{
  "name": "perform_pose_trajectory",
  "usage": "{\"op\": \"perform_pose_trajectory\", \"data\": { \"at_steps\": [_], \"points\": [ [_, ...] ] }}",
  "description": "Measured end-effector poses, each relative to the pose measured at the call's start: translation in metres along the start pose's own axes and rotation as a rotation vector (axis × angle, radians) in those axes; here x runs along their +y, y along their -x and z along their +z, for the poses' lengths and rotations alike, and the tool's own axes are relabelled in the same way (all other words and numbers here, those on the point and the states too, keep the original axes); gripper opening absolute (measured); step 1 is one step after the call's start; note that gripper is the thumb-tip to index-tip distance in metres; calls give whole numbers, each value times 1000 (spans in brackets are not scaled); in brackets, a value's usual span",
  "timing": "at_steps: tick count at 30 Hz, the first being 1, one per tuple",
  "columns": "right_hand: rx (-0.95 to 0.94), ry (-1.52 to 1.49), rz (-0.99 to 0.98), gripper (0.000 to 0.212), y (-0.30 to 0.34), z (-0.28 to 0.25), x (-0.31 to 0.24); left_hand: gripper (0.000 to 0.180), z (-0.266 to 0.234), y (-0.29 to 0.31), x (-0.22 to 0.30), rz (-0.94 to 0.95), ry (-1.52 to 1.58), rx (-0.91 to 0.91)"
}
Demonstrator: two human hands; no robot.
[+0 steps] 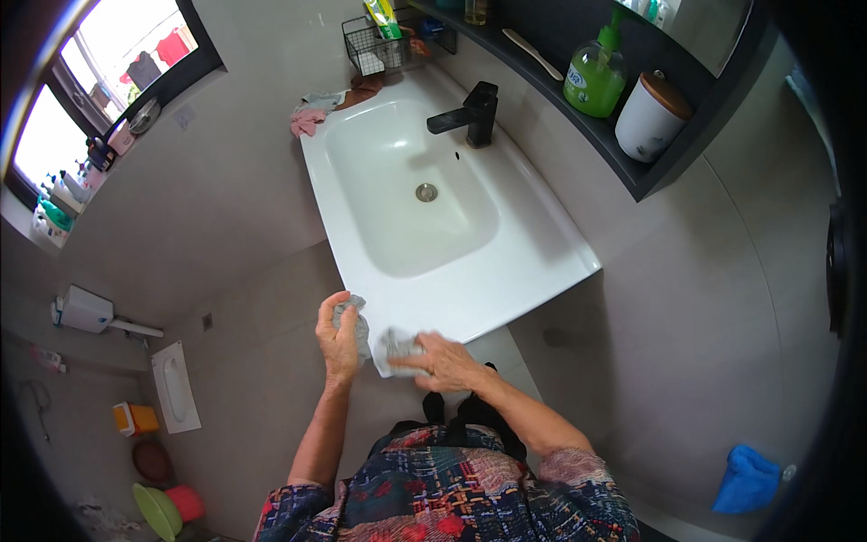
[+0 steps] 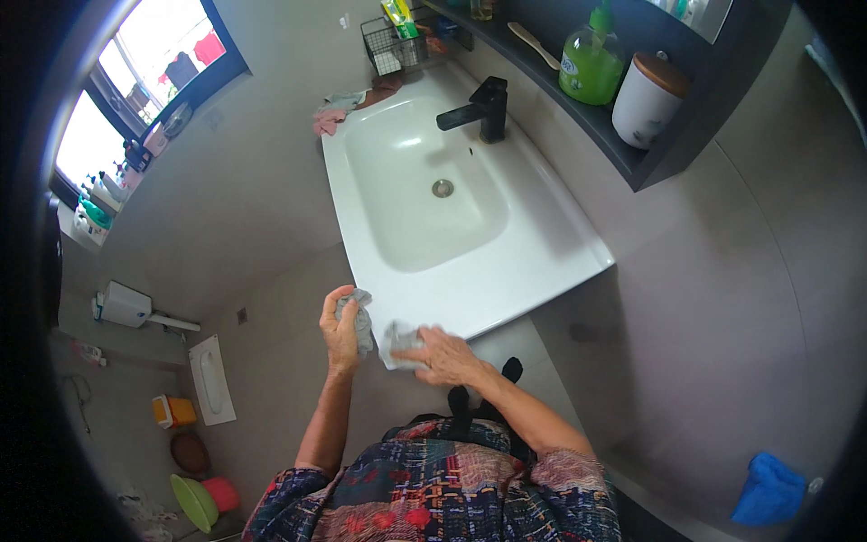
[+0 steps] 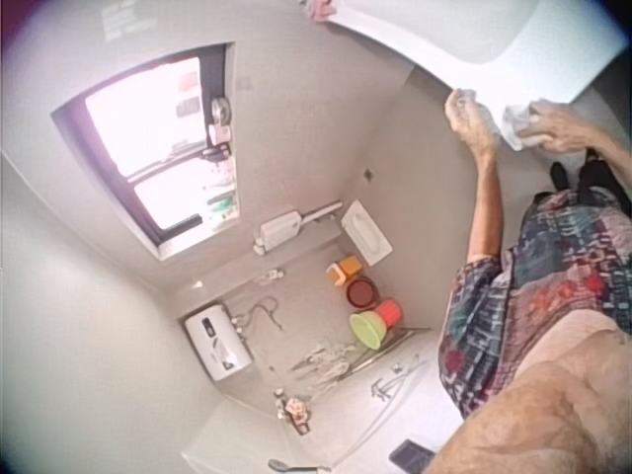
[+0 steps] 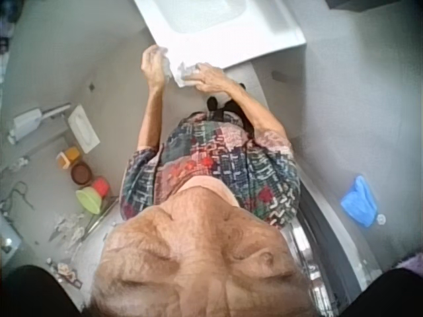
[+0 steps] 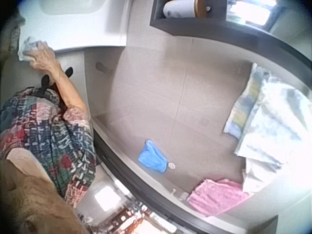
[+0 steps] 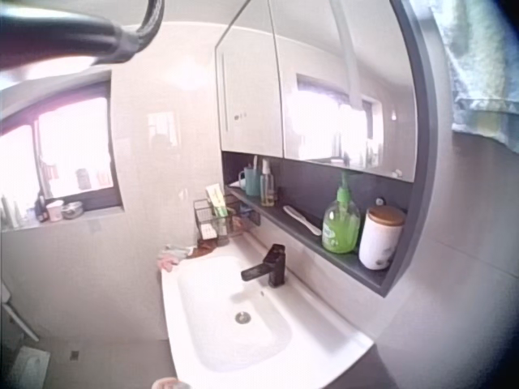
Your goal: The person wipes a bathroom wall and sink area using a cloth. They pick up and wipe a green soap dispenser and a white jar with a wooden lid, then return them to the shelf. The person continues wiping the sink basin and faucet, then moves to wipe a frosted glass door.
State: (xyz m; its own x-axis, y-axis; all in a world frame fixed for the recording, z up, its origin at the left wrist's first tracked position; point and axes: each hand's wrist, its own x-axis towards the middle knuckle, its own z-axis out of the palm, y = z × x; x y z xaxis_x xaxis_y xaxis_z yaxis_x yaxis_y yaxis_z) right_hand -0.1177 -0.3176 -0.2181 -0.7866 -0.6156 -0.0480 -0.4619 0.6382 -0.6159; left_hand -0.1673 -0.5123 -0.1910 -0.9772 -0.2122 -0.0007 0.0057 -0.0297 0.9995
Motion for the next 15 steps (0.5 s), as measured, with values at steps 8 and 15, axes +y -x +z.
{"op": "perform_pose_trajectory", "data": {
  "at_steps": [8,15],
  "points": [
    [544,-114,588,52,95,-149,53,34,-26,14,6,-97,-72,-4],
    [678,619,858,36,104,-144,161,39,-9,31,-1,-160,-117,-21]
  ]
}}
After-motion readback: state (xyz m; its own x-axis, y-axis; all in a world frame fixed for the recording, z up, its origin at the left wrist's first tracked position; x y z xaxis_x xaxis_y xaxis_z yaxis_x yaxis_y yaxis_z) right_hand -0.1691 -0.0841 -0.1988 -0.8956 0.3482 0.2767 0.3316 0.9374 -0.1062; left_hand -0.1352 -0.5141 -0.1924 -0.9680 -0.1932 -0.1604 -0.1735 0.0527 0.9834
